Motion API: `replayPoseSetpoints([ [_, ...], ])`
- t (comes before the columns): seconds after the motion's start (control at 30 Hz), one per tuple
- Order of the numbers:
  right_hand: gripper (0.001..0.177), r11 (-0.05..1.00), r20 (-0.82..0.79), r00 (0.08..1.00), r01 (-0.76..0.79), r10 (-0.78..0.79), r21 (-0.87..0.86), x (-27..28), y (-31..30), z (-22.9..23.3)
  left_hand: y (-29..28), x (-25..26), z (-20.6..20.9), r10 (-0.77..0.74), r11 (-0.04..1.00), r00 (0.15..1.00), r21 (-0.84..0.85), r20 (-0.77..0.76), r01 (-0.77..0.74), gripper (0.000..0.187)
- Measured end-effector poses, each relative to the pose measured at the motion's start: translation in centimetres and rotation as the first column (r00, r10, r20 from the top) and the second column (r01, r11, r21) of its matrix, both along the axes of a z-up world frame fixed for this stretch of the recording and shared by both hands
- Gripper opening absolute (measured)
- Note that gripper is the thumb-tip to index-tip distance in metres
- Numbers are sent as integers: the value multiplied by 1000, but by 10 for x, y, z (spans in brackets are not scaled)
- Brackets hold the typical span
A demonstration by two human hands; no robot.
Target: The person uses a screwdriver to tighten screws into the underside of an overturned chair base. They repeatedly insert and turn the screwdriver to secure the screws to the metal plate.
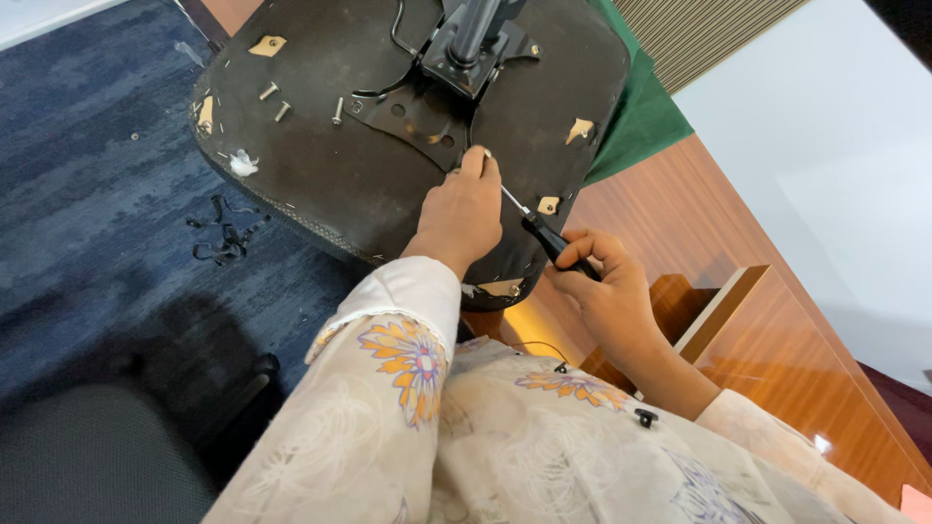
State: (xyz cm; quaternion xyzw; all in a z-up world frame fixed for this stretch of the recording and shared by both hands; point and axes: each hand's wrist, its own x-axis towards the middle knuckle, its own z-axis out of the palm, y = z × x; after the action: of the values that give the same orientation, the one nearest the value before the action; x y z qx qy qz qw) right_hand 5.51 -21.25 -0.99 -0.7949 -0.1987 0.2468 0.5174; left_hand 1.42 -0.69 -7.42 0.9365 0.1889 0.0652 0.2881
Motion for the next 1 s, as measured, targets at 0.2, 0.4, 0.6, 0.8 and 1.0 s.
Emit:
replayPoseSetpoints([
  [0.2, 18, 999, -87, 996, -17, 19, 30, -1, 5, 0, 6, 0, 7, 297, 923, 954, -263, 25, -280, 50],
  [0.4, 19, 978, -266, 962, 0, -58, -211, -14, 12, 7, 22, -21, 0, 438, 849, 898, -308, -48, -430, 56],
  [0.6, 24, 984, -354, 933, -2, -62, -177, -23, 16, 3, 33, -43, -1, 404, 869, 912, -340, 67, -360, 80],
  [0.8, 37, 984, -308, 951, -37, -19, -175, -25, 16, -7, 38, -65, 8, 409, 788, 902, -445, -140, -426, 82],
  [1.0, 64, 957, -399, 909, 4, -124, -288, -24, 18, -10, 19, -89, -18, 399, 905, 917, -154, -10, -396, 72],
])
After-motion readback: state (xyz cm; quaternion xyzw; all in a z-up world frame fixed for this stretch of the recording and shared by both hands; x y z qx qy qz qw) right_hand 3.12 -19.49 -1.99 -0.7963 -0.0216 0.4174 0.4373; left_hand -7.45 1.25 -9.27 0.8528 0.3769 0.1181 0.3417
